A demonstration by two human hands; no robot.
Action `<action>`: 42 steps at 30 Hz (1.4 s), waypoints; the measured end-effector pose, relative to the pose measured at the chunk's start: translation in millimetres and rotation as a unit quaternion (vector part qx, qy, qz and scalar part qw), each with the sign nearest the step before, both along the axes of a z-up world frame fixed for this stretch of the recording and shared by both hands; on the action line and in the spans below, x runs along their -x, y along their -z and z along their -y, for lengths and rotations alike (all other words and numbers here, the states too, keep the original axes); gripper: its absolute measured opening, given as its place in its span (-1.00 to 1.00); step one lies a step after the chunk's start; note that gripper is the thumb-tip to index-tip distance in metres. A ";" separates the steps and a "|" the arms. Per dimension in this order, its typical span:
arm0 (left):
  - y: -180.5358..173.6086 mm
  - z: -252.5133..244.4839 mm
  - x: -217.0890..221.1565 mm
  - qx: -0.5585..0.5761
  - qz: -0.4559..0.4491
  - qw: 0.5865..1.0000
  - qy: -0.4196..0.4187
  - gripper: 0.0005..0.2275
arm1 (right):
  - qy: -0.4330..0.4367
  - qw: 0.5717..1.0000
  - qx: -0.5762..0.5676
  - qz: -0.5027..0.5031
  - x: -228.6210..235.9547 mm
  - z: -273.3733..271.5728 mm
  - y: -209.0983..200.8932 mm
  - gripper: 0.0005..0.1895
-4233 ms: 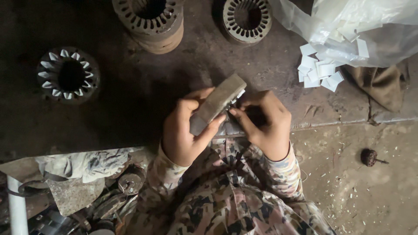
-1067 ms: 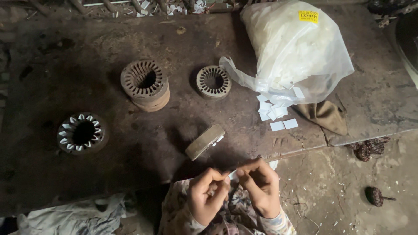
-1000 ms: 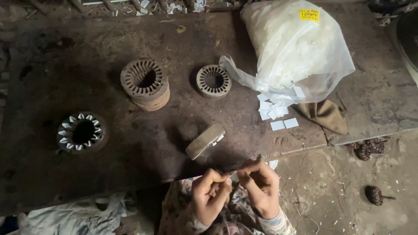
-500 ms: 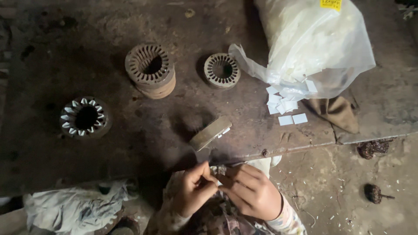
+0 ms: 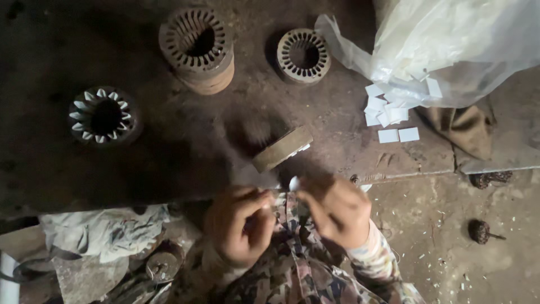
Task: The person inserts small white rectangular pieces into the slots of cylindrical metal motor components. They handle the components one at a time, placing each piece into the slots and setting the component aside after completion.
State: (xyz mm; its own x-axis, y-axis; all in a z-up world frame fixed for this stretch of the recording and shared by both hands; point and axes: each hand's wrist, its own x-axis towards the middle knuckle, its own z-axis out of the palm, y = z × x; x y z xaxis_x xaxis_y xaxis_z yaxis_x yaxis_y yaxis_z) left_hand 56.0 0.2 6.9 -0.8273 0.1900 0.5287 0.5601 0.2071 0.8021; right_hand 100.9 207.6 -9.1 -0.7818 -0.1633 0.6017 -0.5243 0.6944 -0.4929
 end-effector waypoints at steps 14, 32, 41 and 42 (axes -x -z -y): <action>5.3 -20.9 51.9 -0.039 0.060 0.997 -0.001 -0.60 | 0.113 0.974 0.129 0.144 40.4 21.5 -21.7 -0.86; 12.5 -16.3 47.9 0.036 0.041 0.998 0.020 -0.53 | 0.143 0.973 0.013 0.179 44.5 29.4 -38.9 -0.73; 20.1 -18.7 47.2 0.066 -0.020 0.997 0.025 -0.49 | 0.155 0.967 0.059 0.191 44.4 27.5 -29.0 -0.84; 20.2 -18.7 47.5 0.065 -0.026 0.997 0.024 -0.50 | 0.154 0.972 0.032 0.175 40.1 32.3 -30.5 -0.83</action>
State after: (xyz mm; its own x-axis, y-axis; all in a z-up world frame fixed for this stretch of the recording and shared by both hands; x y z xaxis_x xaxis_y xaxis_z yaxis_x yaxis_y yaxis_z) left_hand 8.5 18.9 -13.3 -0.7876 0.2995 0.5385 0.6121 0.2796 0.7397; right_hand 60.8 175.3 21.3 -0.9465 0.1407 0.2903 -0.0878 0.7536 -0.6514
